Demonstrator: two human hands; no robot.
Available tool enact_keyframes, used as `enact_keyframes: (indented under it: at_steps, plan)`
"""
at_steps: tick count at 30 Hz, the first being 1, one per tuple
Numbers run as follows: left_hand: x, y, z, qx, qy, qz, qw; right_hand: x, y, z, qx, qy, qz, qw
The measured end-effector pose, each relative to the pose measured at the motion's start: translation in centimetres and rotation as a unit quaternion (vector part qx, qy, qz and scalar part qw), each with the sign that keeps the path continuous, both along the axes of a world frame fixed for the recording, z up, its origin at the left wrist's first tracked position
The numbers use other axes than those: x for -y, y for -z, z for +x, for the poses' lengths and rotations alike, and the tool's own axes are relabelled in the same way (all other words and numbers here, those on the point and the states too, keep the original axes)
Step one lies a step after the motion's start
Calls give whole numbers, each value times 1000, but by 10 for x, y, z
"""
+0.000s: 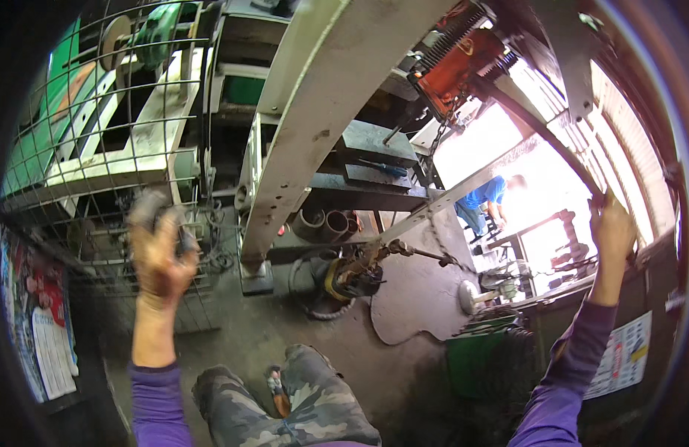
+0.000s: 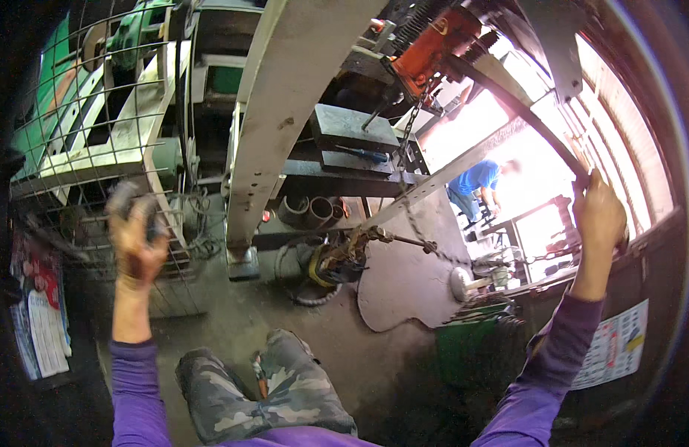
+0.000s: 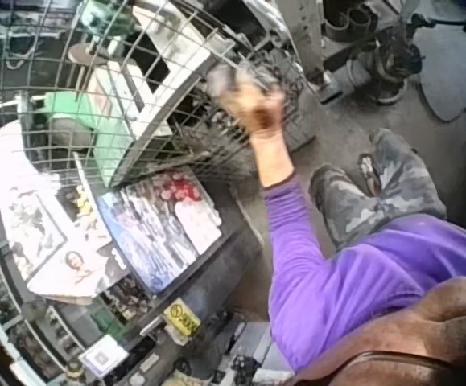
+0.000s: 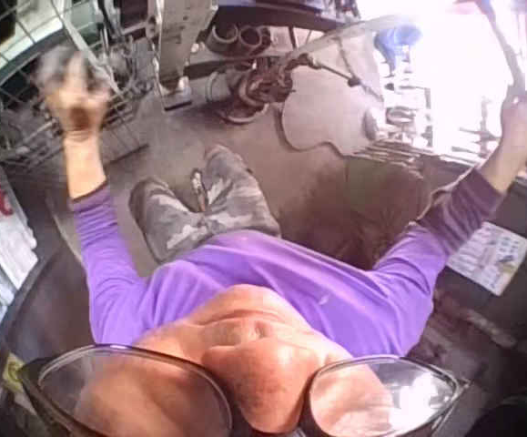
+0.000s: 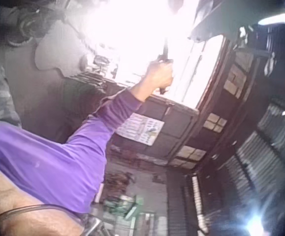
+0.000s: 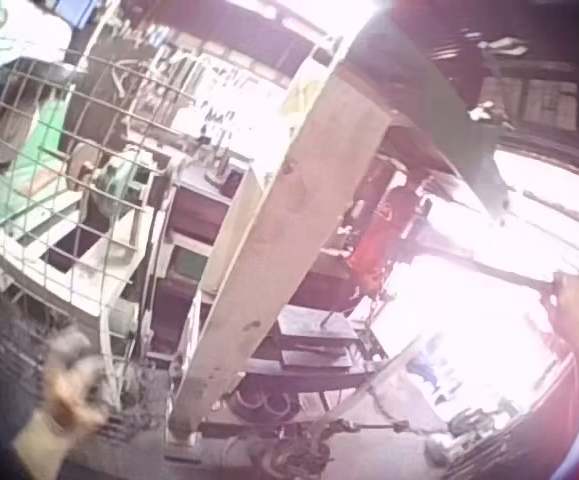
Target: The person retrieves a cylindrical metal part from a press, then uses a screwdriver and hammer to separate and assemble small components on a workbench. The person repeatedly hammers a bearing into a housing and inspects the assembled part.
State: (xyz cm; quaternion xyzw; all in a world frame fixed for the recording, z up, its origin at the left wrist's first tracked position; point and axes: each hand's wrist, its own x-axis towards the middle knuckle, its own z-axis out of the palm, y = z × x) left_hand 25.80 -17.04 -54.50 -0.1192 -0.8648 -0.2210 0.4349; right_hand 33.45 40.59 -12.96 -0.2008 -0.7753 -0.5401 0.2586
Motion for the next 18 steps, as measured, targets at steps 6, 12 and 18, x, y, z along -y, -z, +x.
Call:
enact_keyframes:
  at_steps: [6,12,18]
  plan:
    - [66,-33,-93,-157,-245,-110,950,-23,-3,-19,-97,-33,4,995]
    - [90,-7,-137,-187,-235,-170,939,-17,-6,-31,-112,-21,-18,993]
    - [115,2,-159,-221,-281,-181,916,-2,5,-23,-125,-58,5,990]
